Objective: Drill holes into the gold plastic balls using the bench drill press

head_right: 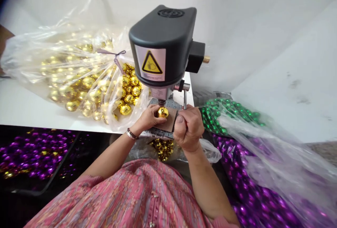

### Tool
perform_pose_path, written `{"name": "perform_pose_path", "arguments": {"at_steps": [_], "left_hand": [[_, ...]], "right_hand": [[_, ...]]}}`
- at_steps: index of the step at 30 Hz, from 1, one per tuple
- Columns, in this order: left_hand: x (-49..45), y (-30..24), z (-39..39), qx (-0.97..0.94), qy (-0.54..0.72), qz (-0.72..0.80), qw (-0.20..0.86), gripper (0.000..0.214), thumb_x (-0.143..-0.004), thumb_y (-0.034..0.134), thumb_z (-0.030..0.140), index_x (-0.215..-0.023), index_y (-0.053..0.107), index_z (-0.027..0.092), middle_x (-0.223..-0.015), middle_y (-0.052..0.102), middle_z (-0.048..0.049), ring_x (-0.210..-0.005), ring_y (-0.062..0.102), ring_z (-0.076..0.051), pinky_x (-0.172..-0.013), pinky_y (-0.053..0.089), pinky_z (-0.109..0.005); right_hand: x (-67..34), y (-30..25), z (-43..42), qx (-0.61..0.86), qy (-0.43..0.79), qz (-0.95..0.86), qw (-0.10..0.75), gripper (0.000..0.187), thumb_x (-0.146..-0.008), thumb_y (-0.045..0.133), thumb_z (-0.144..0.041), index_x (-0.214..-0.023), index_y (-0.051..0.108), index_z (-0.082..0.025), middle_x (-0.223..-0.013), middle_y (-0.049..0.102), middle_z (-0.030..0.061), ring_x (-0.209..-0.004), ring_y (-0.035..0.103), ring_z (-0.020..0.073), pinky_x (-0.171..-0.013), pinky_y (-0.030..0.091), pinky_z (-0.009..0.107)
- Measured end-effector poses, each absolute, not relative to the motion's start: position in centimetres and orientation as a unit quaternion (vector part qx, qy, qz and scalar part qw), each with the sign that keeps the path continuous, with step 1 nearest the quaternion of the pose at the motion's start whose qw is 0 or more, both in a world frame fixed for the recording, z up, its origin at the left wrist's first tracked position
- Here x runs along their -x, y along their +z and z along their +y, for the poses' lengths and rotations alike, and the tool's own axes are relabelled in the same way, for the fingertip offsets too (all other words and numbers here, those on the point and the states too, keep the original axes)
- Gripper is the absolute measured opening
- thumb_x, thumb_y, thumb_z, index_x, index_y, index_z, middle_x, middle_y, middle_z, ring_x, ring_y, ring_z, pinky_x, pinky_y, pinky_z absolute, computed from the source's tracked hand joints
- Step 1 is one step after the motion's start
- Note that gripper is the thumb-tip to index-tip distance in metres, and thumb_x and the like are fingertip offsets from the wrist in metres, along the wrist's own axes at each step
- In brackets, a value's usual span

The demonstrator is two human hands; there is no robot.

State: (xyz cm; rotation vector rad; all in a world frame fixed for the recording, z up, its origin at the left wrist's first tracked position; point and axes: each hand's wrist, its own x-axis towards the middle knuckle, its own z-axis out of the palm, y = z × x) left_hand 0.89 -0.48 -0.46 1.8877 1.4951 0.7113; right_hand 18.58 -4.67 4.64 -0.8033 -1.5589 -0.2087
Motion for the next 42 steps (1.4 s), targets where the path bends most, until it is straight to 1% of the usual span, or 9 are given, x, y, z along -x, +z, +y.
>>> {"name": "perform_pose_path", "arguments": {"at_steps": [8,12,16,20,25,27,30,34,42], "left_hand": [[-0.9,0.0,-0.6,-0.720,0.256,0.566,0.309,0.045,-0.071,0.079,0.032,-0.113,0.070,0.020,-0.111,0.066,-0.0068,-0.106,0.062,-0.023,-0.095,0.051,-0.034],[-0.9,0.0,-0.7,-0.727,0.262,0.549,0.317,0.047,-0.071,0.078,0.028,-0.117,0.068,0.019,-0.113,0.071,-0.0063,-0.104,0.065,-0.024,-0.094,0.052,-0.035],[-0.7,-0.8,-1.3,-0.718,0.295,0.537,0.331,0.059,-0.072,0.079,0.023,-0.129,0.062,0.020,-0.121,0.071,-0.0062,-0.111,0.066,-0.024,-0.101,0.050,-0.038],[0.3,-0.6,-3.1,-0.736,0.320,0.486,0.345,0.064,-0.071,0.081,0.020,-0.132,0.061,0.020,-0.130,0.067,-0.0088,-0.121,0.063,-0.024,-0.107,0.048,-0.038],[1.9,0.8,-4.9,-0.781,0.284,0.401,0.386,0.079,-0.066,0.089,0.034,-0.138,0.058,0.024,-0.137,0.062,-0.0119,-0.105,0.067,-0.021,-0.092,0.055,-0.034],[2.9,1.1,-4.7,-0.762,0.310,0.442,0.356,0.062,-0.079,0.079,0.034,-0.136,0.059,0.022,-0.128,0.066,-0.0113,-0.093,0.068,-0.017,-0.087,0.056,-0.032],[5.1,1.2,-3.6,-0.689,0.363,0.591,0.209,0.033,-0.095,0.056,0.023,-0.126,0.065,0.017,-0.117,0.070,-0.0128,-0.103,0.066,-0.020,-0.096,0.053,-0.036],[8.1,0.8,-2.5,-0.613,0.254,0.744,0.082,0.038,-0.093,0.047,0.012,-0.128,0.061,0.011,-0.121,0.066,-0.0209,-0.116,0.063,-0.030,-0.100,0.050,-0.043],[8.8,0.4,-2.5,-0.621,0.122,0.768,0.096,0.046,-0.088,0.056,0.020,-0.134,0.057,0.016,-0.116,0.067,-0.0206,-0.101,0.068,-0.033,-0.085,0.053,-0.043]], "right_hand": [[-18.5,2.6,-4.5,0.353,-0.102,-0.674,0.641,0.020,-0.087,0.049,-0.015,-0.103,0.058,-0.022,-0.082,0.061,-0.0004,-0.084,0.066,0.0149,-0.076,0.055,0.034],[-18.4,6.2,-4.5,0.369,-0.104,-0.654,0.652,0.014,-0.091,0.048,-0.024,-0.094,0.061,-0.020,-0.078,0.062,-0.0003,-0.074,0.063,0.0125,-0.068,0.052,0.030],[-17.9,12.2,-3.8,0.491,-0.014,-0.561,0.666,0.035,-0.094,0.046,-0.044,-0.073,0.057,-0.018,-0.062,0.054,-0.0029,-0.055,0.051,0.0084,-0.055,0.042,0.026],[-17.6,14.2,-3.0,0.520,0.046,-0.528,0.670,0.045,-0.092,0.046,-0.058,-0.073,0.056,-0.018,-0.066,0.055,-0.0024,-0.059,0.053,0.0093,-0.056,0.043,0.027],[-17.8,13.1,-2.9,0.524,-0.005,-0.528,0.668,0.055,-0.091,0.041,-0.067,-0.074,0.058,-0.018,-0.068,0.056,-0.0017,-0.056,0.055,0.0088,-0.056,0.044,0.029],[-17.8,12.8,-3.0,0.525,-0.018,-0.529,0.666,0.056,-0.091,0.039,-0.068,-0.074,0.058,-0.018,-0.067,0.055,-0.0016,-0.056,0.055,0.0090,-0.055,0.043,0.029],[-17.7,12.8,-3.1,0.529,-0.029,-0.532,0.661,0.057,-0.092,0.036,-0.067,-0.074,0.058,-0.018,-0.066,0.054,-0.0010,-0.058,0.055,0.0098,-0.055,0.042,0.029],[-17.5,12.8,-3.2,0.521,-0.016,-0.525,0.673,0.055,-0.091,0.039,-0.068,-0.072,0.056,-0.019,-0.065,0.054,-0.0016,-0.058,0.056,0.0105,-0.055,0.042,0.030],[-17.5,12.5,-3.5,0.520,-0.018,-0.522,0.675,0.053,-0.091,0.042,-0.065,-0.071,0.058,-0.019,-0.063,0.055,-0.0011,-0.057,0.055,0.0108,-0.057,0.042,0.031]]}}
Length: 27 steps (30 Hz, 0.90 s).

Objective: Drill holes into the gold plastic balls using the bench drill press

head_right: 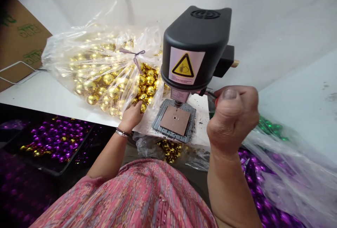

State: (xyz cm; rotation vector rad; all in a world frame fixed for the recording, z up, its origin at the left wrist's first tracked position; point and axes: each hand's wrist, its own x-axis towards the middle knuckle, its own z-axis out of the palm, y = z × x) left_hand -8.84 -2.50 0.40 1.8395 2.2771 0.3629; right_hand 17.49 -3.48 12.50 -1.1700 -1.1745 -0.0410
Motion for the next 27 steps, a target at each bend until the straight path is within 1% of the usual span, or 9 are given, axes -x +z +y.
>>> {"name": "perform_pose_path", "arguments": {"at_steps": [3,5,7,9,12,14,18,22,27], "left_hand": [[9.2,1.0,-2.8,-0.606,0.225,0.750,0.138,0.053,-0.083,0.065,0.027,-0.134,0.057,0.015,-0.097,0.069,-0.0108,-0.087,0.066,-0.024,-0.080,0.052,-0.035],[9.4,1.8,-3.3,-0.607,0.309,0.701,0.213,0.057,-0.082,0.068,0.034,-0.135,0.056,0.016,-0.091,0.068,-0.0048,-0.080,0.063,-0.018,-0.074,0.051,-0.030],[9.3,2.5,-3.8,-0.613,0.367,0.626,0.313,0.060,-0.082,0.067,0.037,-0.137,0.054,0.018,-0.095,0.068,-0.0036,-0.080,0.062,-0.016,-0.072,0.051,-0.027],[8.8,2.9,-4.3,-0.614,0.393,0.559,0.395,0.061,-0.084,0.064,0.037,-0.140,0.050,0.019,-0.104,0.069,-0.0052,-0.085,0.063,-0.015,-0.072,0.052,-0.026],[7.4,2.5,-4.4,-0.614,0.390,0.520,0.447,0.058,-0.084,0.063,0.035,-0.138,0.048,0.019,-0.109,0.069,-0.0071,-0.088,0.064,-0.015,-0.074,0.053,-0.026],[6.1,2.0,-4.1,-0.626,0.370,0.524,0.445,0.054,-0.082,0.065,0.034,-0.131,0.049,0.018,-0.105,0.069,-0.0060,-0.086,0.064,-0.014,-0.073,0.052,-0.026],[3.6,1.5,-3.1,-0.668,0.313,0.566,0.367,0.051,-0.076,0.071,0.032,-0.122,0.052,0.018,-0.094,0.067,-0.0017,-0.077,0.062,-0.013,-0.070,0.050,-0.026],[2.2,1.6,-2.1,-0.687,0.275,0.576,0.348,0.052,-0.076,0.072,0.032,-0.123,0.056,0.018,-0.101,0.071,-0.0031,-0.083,0.065,-0.016,-0.077,0.052,-0.028],[1.6,1.5,-1.5,-0.715,0.239,0.569,0.329,0.053,-0.076,0.072,0.031,-0.127,0.060,0.019,-0.104,0.073,-0.0026,-0.089,0.067,-0.018,-0.082,0.053,-0.029]], "right_hand": [[-17.4,12.4,-3.8,0.524,-0.013,-0.522,0.673,0.051,-0.091,0.043,-0.063,-0.073,0.059,-0.019,-0.062,0.055,-0.0016,-0.056,0.054,0.0103,-0.055,0.039,0.031],[-17.3,12.4,-3.9,0.520,-0.011,-0.523,0.675,0.051,-0.091,0.043,-0.063,-0.072,0.059,-0.019,-0.062,0.055,-0.0018,-0.055,0.054,0.0098,-0.056,0.039,0.031],[-17.2,12.3,-3.9,0.512,-0.013,-0.528,0.678,0.050,-0.092,0.043,-0.062,-0.072,0.059,-0.019,-0.064,0.056,-0.0016,-0.056,0.054,0.0091,-0.058,0.041,0.031],[-17.2,12.3,-4.0,0.499,-0.011,-0.534,0.683,0.049,-0.092,0.044,-0.061,-0.073,0.059,-0.018,-0.068,0.058,-0.0013,-0.058,0.055,0.0084,-0.061,0.044,0.030],[-17.3,12.4,-4.0,0.482,-0.001,-0.550,0.683,0.047,-0.093,0.045,-0.059,-0.075,0.059,-0.018,-0.067,0.056,-0.0020,-0.057,0.054,0.0074,-0.058,0.044,0.027],[-17.4,12.5,-4.0,0.477,0.003,-0.560,0.677,0.045,-0.095,0.044,-0.057,-0.076,0.059,-0.018,-0.065,0.054,-0.0028,-0.057,0.053,0.0069,-0.055,0.041,0.025],[-17.5,12.5,-4.2,0.476,-0.004,-0.580,0.661,0.042,-0.097,0.041,-0.053,-0.079,0.059,-0.020,-0.065,0.052,-0.0034,-0.058,0.053,0.0067,-0.056,0.041,0.024],[-17.6,12.6,-4.4,0.473,-0.009,-0.593,0.651,0.038,-0.098,0.040,-0.050,-0.081,0.059,-0.021,-0.066,0.054,-0.0041,-0.059,0.053,0.0062,-0.058,0.042,0.023],[-17.7,13.6,-4.2,0.471,-0.022,-0.604,0.642,0.041,-0.099,0.038,-0.050,-0.077,0.057,-0.020,-0.066,0.052,-0.0031,-0.060,0.052,0.0065,-0.058,0.042,0.024]]}}
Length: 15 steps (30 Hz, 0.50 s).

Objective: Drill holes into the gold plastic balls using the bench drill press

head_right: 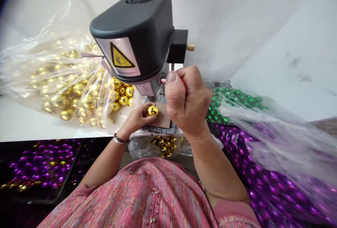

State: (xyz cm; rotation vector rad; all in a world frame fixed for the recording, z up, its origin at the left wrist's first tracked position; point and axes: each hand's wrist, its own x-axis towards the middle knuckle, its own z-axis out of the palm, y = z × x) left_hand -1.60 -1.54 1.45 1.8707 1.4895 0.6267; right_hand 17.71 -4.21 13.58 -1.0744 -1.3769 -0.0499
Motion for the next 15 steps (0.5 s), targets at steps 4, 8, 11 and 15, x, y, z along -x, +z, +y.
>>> {"name": "perform_pose_path", "arguments": {"at_steps": [4,8,11,15], "left_hand": [[1.1,2.0,-1.0,-0.749,0.216,0.556,0.289,0.051,-0.075,0.071,0.027,-0.125,0.063,0.018,-0.109,0.073,-0.0049,-0.095,0.066,-0.021,-0.086,0.052,-0.031],[0.7,2.7,-0.2,-0.777,0.187,0.541,0.260,0.046,-0.074,0.070,0.022,-0.119,0.067,0.017,-0.103,0.072,-0.0065,-0.089,0.065,-0.020,-0.083,0.052,-0.031],[0.7,3.1,0.1,-0.793,0.173,0.529,0.249,0.044,-0.072,0.071,0.022,-0.116,0.069,0.017,-0.102,0.071,-0.0067,-0.087,0.064,-0.020,-0.084,0.052,-0.031],[0.6,3.3,0.3,-0.793,0.155,0.535,0.246,0.045,-0.073,0.072,0.023,-0.118,0.070,0.018,-0.103,0.071,-0.0069,-0.091,0.064,-0.021,-0.088,0.052,-0.032]], "right_hand": [[-17.8,14.4,-3.8,0.477,-0.013,-0.606,0.637,0.044,-0.099,0.037,-0.052,-0.075,0.053,-0.020,-0.063,0.047,-0.0036,-0.057,0.049,0.0059,-0.058,0.042,0.024],[-17.9,14.7,-3.6,0.479,-0.010,-0.610,0.631,0.045,-0.099,0.036,-0.053,-0.074,0.051,-0.019,-0.061,0.044,-0.0040,-0.056,0.046,0.0050,-0.057,0.042,0.024],[-18.0,14.6,-3.6,0.483,-0.009,-0.612,0.626,0.044,-0.099,0.036,-0.053,-0.075,0.052,-0.019,-0.062,0.044,-0.0039,-0.058,0.047,0.0050,-0.059,0.043,0.023],[-17.9,14.6,-3.6,0.478,-0.001,-0.607,0.635,0.044,-0.099,0.037,-0.053,-0.076,0.052,-0.019,-0.063,0.044,-0.0046,-0.061,0.048,0.0042,-0.059,0.042,0.021]]}}
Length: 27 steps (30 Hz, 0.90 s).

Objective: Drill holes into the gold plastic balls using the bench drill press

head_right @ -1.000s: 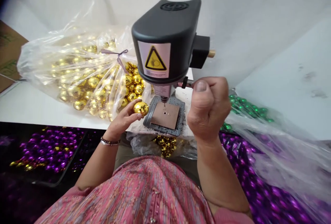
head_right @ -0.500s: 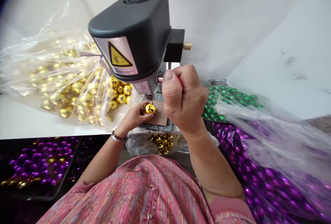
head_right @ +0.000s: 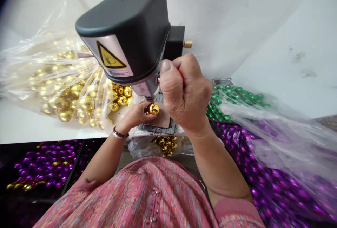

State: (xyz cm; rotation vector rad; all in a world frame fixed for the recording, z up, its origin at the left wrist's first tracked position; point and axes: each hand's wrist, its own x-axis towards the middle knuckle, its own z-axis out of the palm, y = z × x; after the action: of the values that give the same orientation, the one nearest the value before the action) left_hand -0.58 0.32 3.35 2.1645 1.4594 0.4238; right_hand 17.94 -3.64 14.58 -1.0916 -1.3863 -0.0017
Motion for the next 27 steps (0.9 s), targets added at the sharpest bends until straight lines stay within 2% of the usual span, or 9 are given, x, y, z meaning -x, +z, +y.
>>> {"name": "perform_pose_path", "arguments": {"at_steps": [4,8,11,20,23,27], "left_hand": [[0.6,3.2,0.7,-0.792,0.159,0.530,0.259,0.051,-0.071,0.075,0.024,-0.121,0.070,0.019,-0.106,0.071,-0.0069,-0.096,0.064,-0.022,-0.090,0.051,-0.031],[1.7,2.4,1.1,-0.730,0.191,0.531,0.387,0.046,-0.077,0.071,0.035,-0.119,0.069,0.017,-0.095,0.073,-0.0026,-0.084,0.064,-0.018,-0.077,0.052,-0.027],[2.6,2.0,1.1,-0.702,0.220,0.515,0.441,0.044,-0.077,0.070,0.040,-0.115,0.069,0.018,-0.097,0.073,-0.0010,-0.086,0.063,-0.016,-0.077,0.051,-0.025],[1.6,2.8,1.3,-0.727,0.187,0.524,0.402,0.036,-0.073,0.072,0.030,-0.106,0.072,0.016,-0.082,0.068,0.0017,-0.073,0.058,-0.013,-0.067,0.047,-0.022],[0.9,2.5,1.3,-0.756,0.193,0.527,0.336,0.036,-0.071,0.076,0.028,-0.105,0.073,0.017,-0.092,0.069,-0.0016,-0.084,0.062,-0.017,-0.078,0.051,-0.027],[0.3,1.6,1.2,-0.772,0.207,0.528,0.286,0.047,-0.068,0.081,0.026,-0.113,0.072,0.018,-0.108,0.067,-0.0065,-0.101,0.061,-0.021,-0.094,0.051,-0.034]], "right_hand": [[-17.9,14.6,-3.5,0.472,0.001,-0.608,0.638,0.045,-0.099,0.036,-0.054,-0.076,0.052,-0.018,-0.063,0.044,-0.0055,-0.058,0.045,0.0030,-0.057,0.040,0.021],[-18.0,14.6,-3.6,0.464,0.002,-0.611,0.641,0.043,-0.099,0.038,-0.052,-0.076,0.052,-0.017,-0.063,0.044,-0.0057,-0.058,0.045,0.0023,-0.056,0.039,0.020],[-17.9,14.6,-3.7,0.471,0.029,-0.611,0.636,0.043,-0.098,0.037,-0.053,-0.079,0.052,-0.018,-0.067,0.042,-0.0054,-0.062,0.047,0.0016,-0.061,0.042,0.018],[-17.8,14.5,-3.7,0.473,0.031,-0.606,0.639,0.043,-0.099,0.036,-0.054,-0.078,0.053,-0.019,-0.066,0.044,-0.0050,-0.063,0.048,0.0032,-0.062,0.041,0.020],[-17.8,14.5,-3.7,0.474,0.031,-0.605,0.638,0.043,-0.099,0.037,-0.054,-0.078,0.054,-0.020,-0.065,0.045,-0.0048,-0.064,0.049,0.0046,-0.062,0.042,0.021],[-18.0,14.5,-3.7,0.478,0.026,-0.602,0.639,0.045,-0.098,0.038,-0.056,-0.077,0.055,-0.019,-0.065,0.047,-0.0037,-0.064,0.048,0.0061,-0.061,0.041,0.023]]}}
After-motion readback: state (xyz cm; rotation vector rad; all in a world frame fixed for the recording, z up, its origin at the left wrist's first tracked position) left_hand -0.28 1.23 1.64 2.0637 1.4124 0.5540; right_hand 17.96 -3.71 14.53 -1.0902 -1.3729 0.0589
